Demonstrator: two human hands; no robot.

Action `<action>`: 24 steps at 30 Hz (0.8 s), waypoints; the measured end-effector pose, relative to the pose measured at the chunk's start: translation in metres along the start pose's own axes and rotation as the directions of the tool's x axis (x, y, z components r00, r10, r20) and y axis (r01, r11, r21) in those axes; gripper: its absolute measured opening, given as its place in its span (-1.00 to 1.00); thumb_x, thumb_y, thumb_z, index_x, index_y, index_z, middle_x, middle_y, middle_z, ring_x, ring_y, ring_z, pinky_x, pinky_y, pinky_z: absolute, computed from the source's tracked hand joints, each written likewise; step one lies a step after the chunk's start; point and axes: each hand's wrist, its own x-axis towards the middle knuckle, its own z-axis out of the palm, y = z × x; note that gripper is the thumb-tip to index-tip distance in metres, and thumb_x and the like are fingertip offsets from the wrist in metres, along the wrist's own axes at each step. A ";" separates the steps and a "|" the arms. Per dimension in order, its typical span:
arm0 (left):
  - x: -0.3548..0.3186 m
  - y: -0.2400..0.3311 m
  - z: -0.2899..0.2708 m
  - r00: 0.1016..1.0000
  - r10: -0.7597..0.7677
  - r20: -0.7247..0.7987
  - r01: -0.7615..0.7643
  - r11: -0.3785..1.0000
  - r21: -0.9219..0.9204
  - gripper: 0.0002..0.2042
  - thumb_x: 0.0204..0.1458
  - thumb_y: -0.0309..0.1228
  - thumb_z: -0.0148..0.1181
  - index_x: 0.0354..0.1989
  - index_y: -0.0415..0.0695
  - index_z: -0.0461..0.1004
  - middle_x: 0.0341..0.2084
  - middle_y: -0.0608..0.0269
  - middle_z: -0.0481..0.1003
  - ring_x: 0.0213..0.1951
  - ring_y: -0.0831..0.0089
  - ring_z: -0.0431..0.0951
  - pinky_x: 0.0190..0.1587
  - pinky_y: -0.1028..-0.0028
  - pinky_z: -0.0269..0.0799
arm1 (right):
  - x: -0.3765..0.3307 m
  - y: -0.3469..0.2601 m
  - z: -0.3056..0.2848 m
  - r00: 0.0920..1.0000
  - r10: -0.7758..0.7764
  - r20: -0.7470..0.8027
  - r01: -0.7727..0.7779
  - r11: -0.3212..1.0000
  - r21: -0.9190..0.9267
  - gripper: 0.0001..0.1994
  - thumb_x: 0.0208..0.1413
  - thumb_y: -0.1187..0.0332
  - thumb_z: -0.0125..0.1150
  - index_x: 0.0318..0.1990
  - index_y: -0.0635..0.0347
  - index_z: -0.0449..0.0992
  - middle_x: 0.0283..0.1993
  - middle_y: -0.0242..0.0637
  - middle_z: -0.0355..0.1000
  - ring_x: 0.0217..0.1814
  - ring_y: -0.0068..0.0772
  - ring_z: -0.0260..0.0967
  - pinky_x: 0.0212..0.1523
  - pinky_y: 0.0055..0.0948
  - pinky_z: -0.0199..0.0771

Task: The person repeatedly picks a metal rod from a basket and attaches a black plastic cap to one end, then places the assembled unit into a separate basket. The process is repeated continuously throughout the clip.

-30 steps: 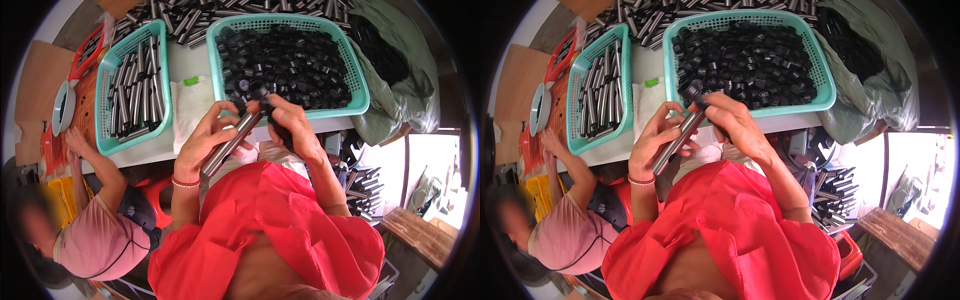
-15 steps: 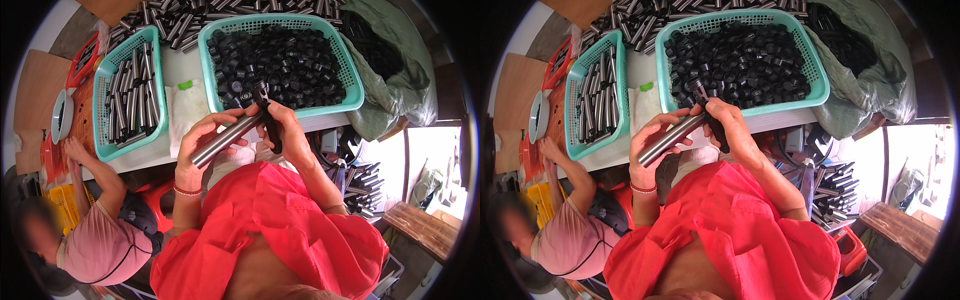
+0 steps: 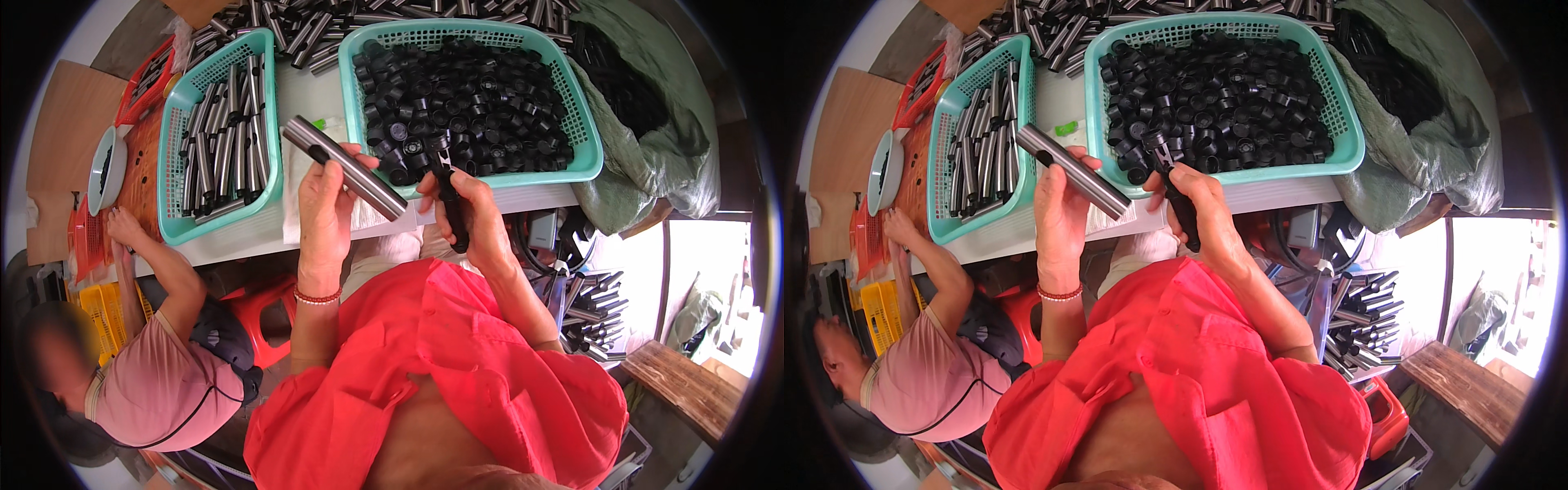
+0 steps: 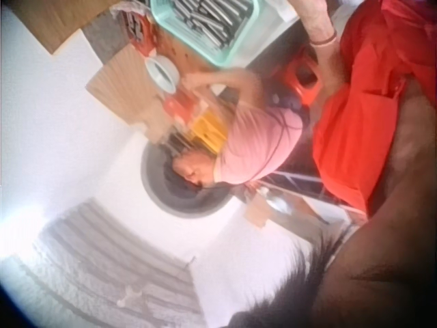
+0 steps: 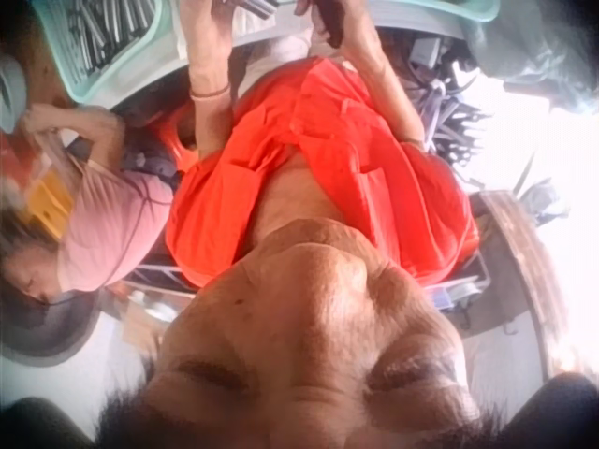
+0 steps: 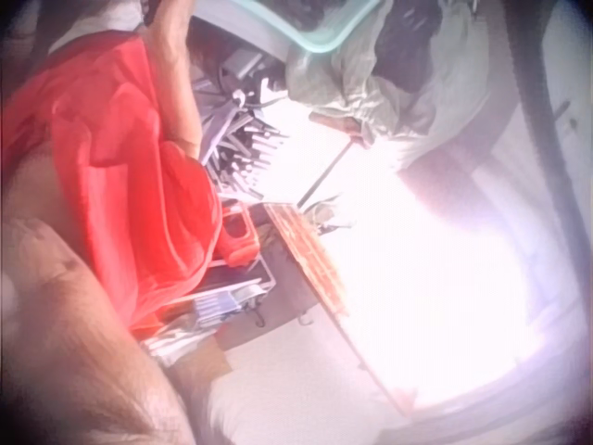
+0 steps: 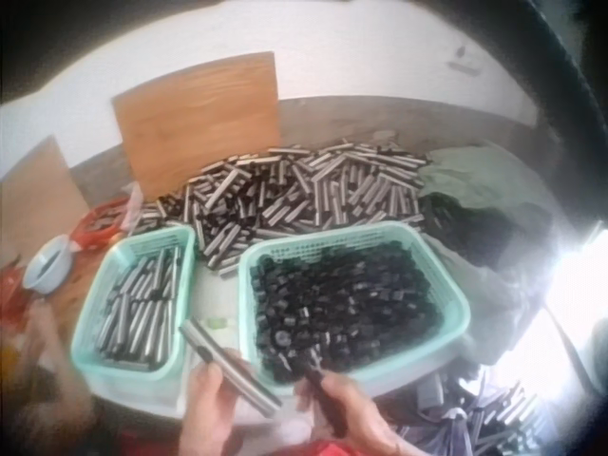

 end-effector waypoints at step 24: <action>0.018 -0.009 0.029 0.999 0.019 -0.048 -0.023 0.997 -0.070 -0.79 0.21 -0.27 -0.03 -0.12 -0.12 0.23 -0.45 0.24 0.37 -0.47 0.46 0.48 -0.37 0.38 0.54 | -0.011 0.029 0.008 0.995 0.039 0.088 -0.001 0.920 -0.392 -0.68 0.06 0.22 -0.21 -0.53 0.29 0.34 -0.73 -0.36 0.06 -0.73 -0.57 -0.03 -0.64 -0.48 -0.02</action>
